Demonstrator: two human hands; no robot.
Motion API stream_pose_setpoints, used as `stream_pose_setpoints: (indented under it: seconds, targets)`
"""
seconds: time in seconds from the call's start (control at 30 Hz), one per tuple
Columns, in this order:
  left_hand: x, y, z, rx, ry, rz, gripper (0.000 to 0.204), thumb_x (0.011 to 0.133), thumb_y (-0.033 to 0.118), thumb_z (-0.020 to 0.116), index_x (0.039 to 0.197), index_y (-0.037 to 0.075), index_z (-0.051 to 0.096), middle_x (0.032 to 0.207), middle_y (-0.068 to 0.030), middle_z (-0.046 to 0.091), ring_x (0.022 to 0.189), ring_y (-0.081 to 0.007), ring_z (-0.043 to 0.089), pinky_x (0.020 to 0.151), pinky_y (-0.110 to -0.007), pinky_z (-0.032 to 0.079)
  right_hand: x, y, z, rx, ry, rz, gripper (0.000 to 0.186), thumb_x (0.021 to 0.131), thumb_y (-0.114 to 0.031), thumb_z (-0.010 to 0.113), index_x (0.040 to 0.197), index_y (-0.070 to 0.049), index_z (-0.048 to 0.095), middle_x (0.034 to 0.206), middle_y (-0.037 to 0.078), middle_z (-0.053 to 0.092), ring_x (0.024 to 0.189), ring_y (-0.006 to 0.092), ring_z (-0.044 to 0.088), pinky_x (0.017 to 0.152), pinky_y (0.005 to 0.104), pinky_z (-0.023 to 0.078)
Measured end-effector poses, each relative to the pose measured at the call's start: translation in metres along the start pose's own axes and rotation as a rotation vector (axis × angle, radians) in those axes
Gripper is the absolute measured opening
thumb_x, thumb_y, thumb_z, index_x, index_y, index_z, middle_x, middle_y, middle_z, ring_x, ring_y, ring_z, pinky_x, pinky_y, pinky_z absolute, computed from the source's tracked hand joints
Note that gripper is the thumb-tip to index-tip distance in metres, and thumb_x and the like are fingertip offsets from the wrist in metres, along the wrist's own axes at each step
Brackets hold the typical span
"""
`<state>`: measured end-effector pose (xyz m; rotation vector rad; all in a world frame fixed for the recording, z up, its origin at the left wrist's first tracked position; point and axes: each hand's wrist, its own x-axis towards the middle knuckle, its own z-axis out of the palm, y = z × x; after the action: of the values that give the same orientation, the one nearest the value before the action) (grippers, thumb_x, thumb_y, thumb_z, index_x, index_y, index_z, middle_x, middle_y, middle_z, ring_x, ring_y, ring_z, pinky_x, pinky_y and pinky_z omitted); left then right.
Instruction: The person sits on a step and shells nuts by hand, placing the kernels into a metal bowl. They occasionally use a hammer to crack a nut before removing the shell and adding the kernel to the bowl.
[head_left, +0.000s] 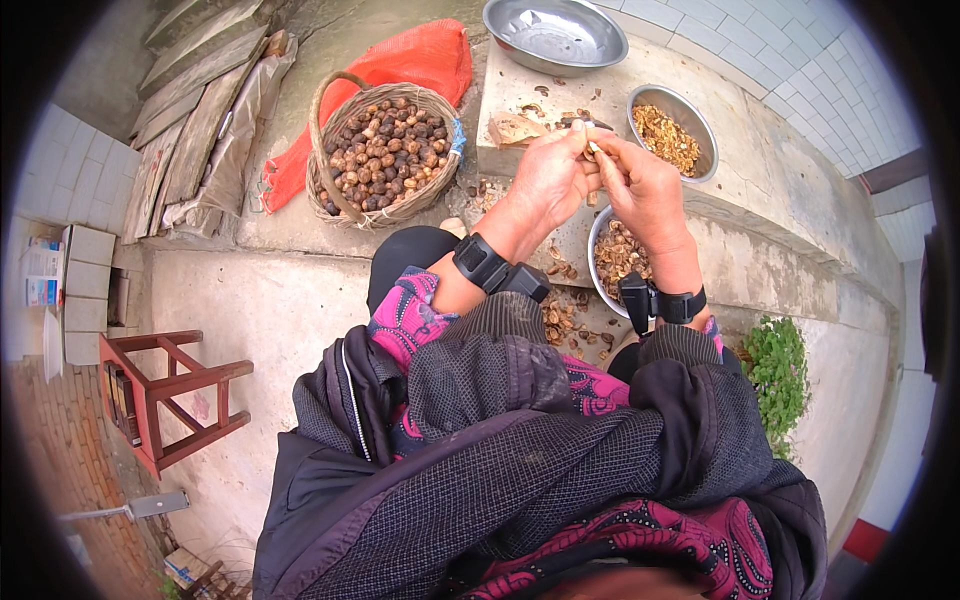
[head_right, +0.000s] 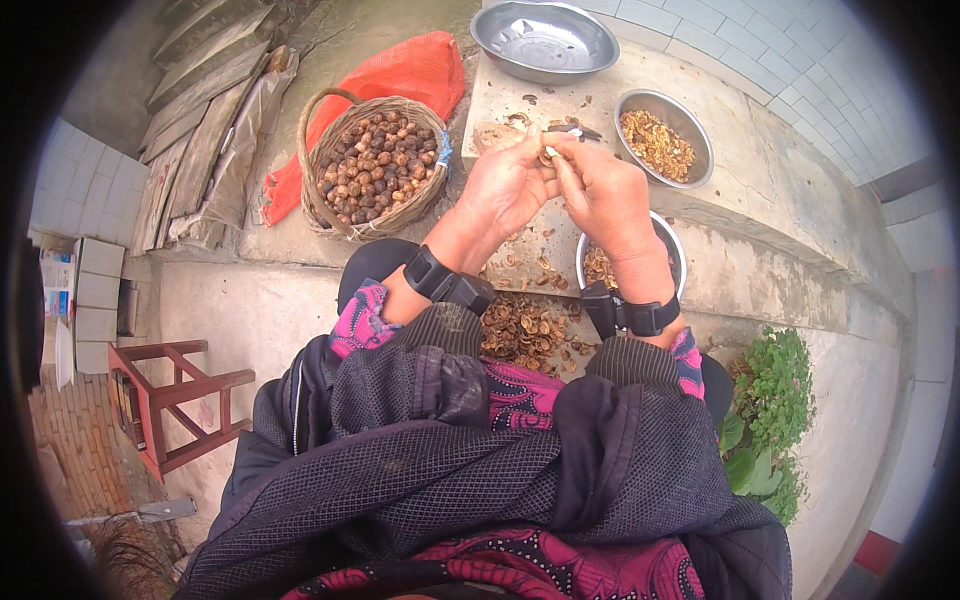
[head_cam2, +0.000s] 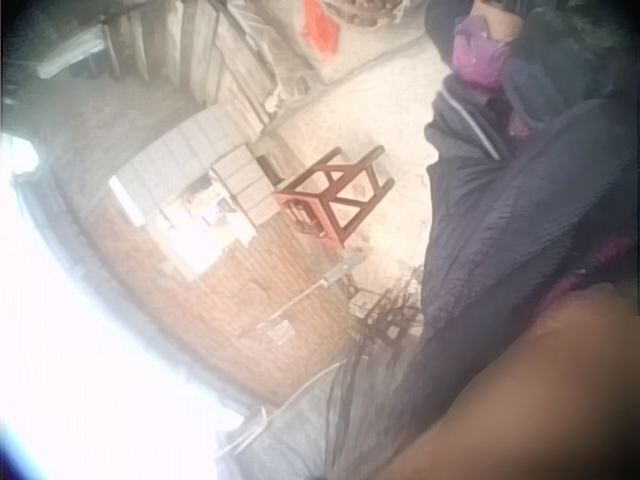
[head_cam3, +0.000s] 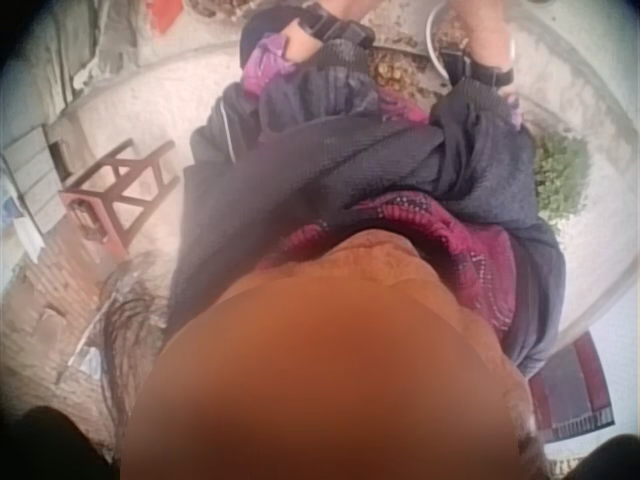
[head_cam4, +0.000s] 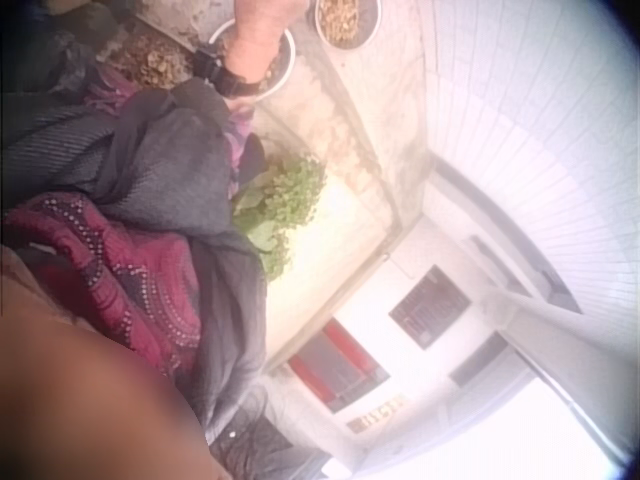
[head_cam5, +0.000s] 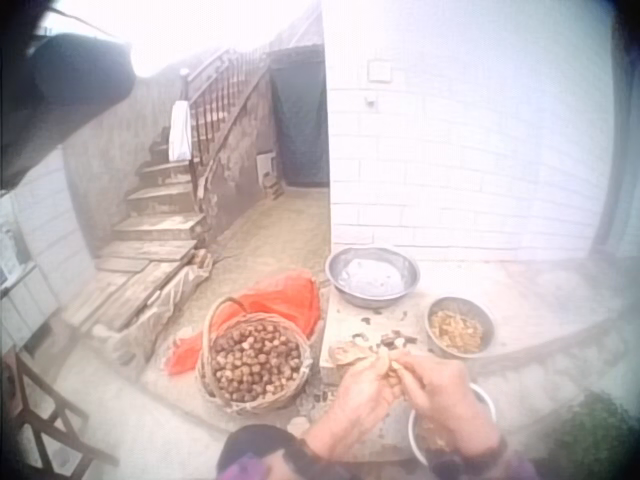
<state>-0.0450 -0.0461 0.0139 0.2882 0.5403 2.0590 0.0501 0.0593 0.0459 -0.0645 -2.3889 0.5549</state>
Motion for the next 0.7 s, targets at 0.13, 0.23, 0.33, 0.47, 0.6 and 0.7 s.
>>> stream_pose_setpoints:
  seconds: [0.13, 0.23, 0.33, 0.47, 0.6, 0.7]
  targets:
    - [-0.001, 0.001, 0.003, 0.031, 0.063, -0.024, 0.037, 0.107, 0.023, 0.037, 0.123, -0.008, 0.051, 0.119, -0.0206, 0.06, 0.11, -0.0308, 0.061, 0.096, -0.046, 0.052, 0.002, -0.003, -0.005, -0.051, -0.015, -0.069, 0.022, 0.085, -0.008, 0.067, 0.107, -0.01, 0.069, 0.089, 0.013, 0.071, 0.076, 0.0292, 0.07, 0.066, 0.0363, 0.056]
    - [-0.003, 0.003, 0.008, 0.226, 0.12, -0.017, 0.036, 0.107, 0.022, 0.037, 0.123, -0.007, 0.051, 0.118, -0.0205, 0.06, 0.106, -0.0319, 0.063, 0.093, -0.047, 0.054, 0.003, -0.002, -0.009, -0.101, -0.052, -0.099, 0.022, 0.086, -0.007, 0.066, 0.108, -0.01, 0.069, 0.088, 0.012, 0.071, 0.075, 0.0288, 0.069, 0.065, 0.0356, 0.055]
    - [-0.006, 0.006, 0.012, 0.327, 0.083, -0.019, 0.037, 0.107, 0.021, 0.037, 0.124, -0.008, 0.051, 0.119, -0.0213, 0.06, 0.101, -0.0328, 0.065, 0.09, -0.048, 0.055, 0.002, 0.001, -0.011, -0.021, -0.087, -0.034, 0.02, 0.087, -0.008, 0.065, 0.107, -0.009, 0.069, 0.086, 0.012, 0.07, 0.073, 0.0266, 0.07, 0.062, 0.0345, 0.055]
    - [-0.008, 0.007, 0.014, 0.213, 0.009, -0.01, 0.036, 0.106, 0.019, 0.037, 0.124, -0.009, 0.051, 0.119, -0.022, 0.06, 0.1, -0.034, 0.066, 0.092, -0.049, 0.055, 0.004, 0.007, -0.022, 0.206, -0.145, 0.205, 0.016, 0.091, -0.007, 0.063, 0.106, -0.004, 0.068, 0.084, 0.012, 0.071, 0.073, 0.0197, 0.072, 0.062, 0.0313, 0.055]
    - [-0.006, 0.005, 0.015, 0.057, -0.029, -0.006, 0.035, 0.105, 0.016, 0.038, 0.123, -0.012, 0.05, 0.12, -0.0246, 0.058, 0.106, -0.0369, 0.063, 0.098, -0.052, 0.052, 0.005, 0.012, -0.027, 0.674, -0.102, 0.329, 0.013, 0.097, -0.004, 0.058, 0.105, 0.003, 0.065, 0.087, 0.008, 0.072, 0.073, 0.0139, 0.071, 0.065, 0.0237, 0.056]
    - [-0.005, 0.003, 0.01, -0.024, -0.002, -0.033, 0.034, 0.104, 0.014, 0.04, 0.122, -0.014, 0.049, 0.121, -0.0276, 0.056, 0.108, -0.0383, 0.062, 0.102, -0.055, 0.05, 0.001, 0.031, -0.032, 0.877, -0.008, 0.562, 0.013, 0.095, -0.011, 0.063, 0.103, -0.001, 0.066, 0.077, 0.0, 0.064, 0.054, 0.0032, 0.053, 0.046, 0.0172, 0.039]
